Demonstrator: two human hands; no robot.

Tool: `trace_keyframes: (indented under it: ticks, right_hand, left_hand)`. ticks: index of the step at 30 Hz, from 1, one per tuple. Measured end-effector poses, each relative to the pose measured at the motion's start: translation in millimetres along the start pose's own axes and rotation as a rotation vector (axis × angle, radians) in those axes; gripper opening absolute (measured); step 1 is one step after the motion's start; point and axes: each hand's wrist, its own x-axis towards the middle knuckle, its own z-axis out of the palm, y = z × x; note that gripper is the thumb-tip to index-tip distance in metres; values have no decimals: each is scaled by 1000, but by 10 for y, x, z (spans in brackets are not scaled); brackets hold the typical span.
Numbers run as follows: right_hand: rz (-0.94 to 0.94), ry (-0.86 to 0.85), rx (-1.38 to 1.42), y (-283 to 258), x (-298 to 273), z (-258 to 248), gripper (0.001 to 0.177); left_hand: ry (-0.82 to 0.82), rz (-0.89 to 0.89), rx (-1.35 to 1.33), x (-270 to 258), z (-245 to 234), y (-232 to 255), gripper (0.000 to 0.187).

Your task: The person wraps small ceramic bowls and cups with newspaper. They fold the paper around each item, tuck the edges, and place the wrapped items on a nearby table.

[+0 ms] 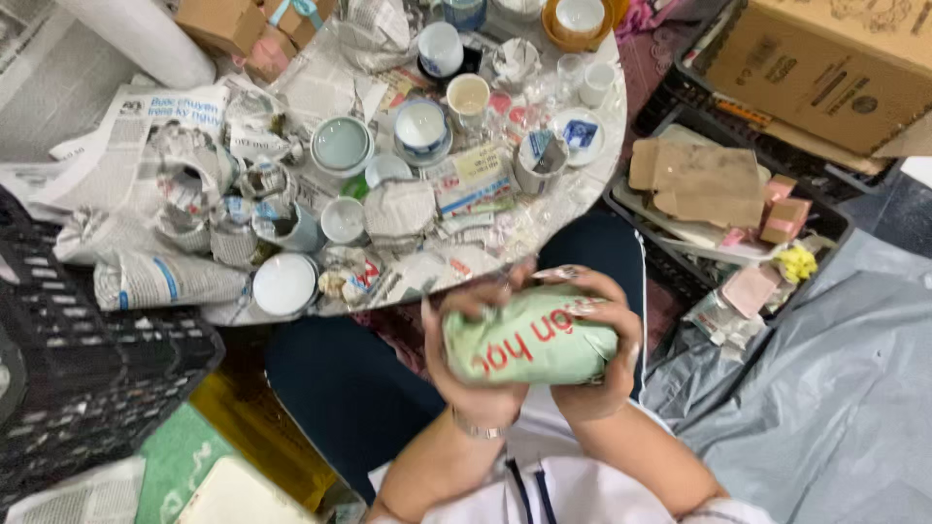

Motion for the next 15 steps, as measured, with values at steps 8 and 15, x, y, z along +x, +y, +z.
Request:
trace_keyframes:
  ticks: [8,15]
  right_hand:
    - [718,18,907,484,11,223,38]
    - [1050,221,1007,780,-17,532,36]
  left_hand:
    - [-417,604,1274,-95,-190,364,38]
    - [-496,557,1503,262,-361,729,45]
